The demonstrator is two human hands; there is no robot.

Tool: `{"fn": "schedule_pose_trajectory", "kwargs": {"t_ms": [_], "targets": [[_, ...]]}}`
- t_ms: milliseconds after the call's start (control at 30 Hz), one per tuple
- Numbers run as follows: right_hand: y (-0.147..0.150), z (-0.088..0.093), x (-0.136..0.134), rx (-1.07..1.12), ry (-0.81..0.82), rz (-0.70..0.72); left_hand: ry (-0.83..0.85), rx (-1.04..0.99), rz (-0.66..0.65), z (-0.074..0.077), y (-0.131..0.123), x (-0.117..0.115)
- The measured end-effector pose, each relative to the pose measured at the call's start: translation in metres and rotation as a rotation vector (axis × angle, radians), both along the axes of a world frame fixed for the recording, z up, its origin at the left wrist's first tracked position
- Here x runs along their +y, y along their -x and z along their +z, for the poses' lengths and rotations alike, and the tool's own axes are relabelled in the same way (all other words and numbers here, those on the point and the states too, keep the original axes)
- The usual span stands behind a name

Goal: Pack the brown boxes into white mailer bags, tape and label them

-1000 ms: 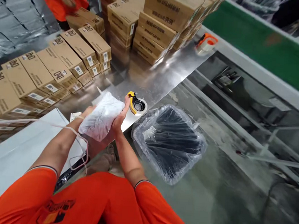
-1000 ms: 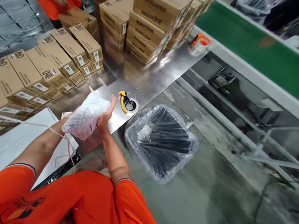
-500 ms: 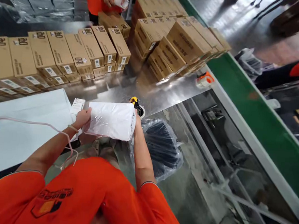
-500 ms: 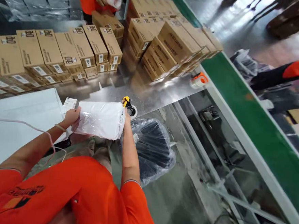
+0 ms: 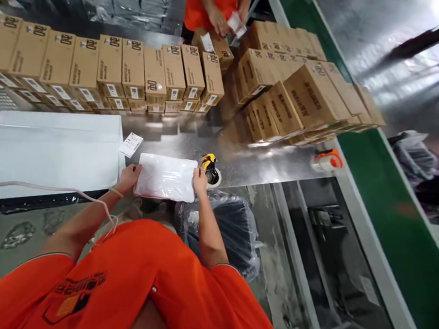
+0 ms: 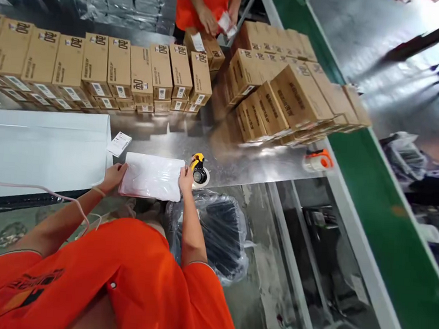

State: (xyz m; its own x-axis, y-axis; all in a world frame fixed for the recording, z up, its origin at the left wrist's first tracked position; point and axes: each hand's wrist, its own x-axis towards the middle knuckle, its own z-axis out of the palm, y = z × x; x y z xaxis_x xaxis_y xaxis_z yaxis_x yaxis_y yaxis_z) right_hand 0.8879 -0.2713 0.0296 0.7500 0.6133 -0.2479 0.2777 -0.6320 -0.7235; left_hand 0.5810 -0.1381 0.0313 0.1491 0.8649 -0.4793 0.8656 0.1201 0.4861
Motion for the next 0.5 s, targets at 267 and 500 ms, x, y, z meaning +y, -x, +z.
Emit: {"fn": "schedule_pose_trajectory", "kwargs": {"t_ms": [267,500], "targets": [[0.042,0.003,-0.003,-0.469,0.245,0.467,-0.126,0.032,0.196,0.008,0.032,0.075],[0.052,-0.001,-0.001,-0.537,0.422,0.553,-0.154,-0.058,0.116,0.011,-0.016,0.123]]}}
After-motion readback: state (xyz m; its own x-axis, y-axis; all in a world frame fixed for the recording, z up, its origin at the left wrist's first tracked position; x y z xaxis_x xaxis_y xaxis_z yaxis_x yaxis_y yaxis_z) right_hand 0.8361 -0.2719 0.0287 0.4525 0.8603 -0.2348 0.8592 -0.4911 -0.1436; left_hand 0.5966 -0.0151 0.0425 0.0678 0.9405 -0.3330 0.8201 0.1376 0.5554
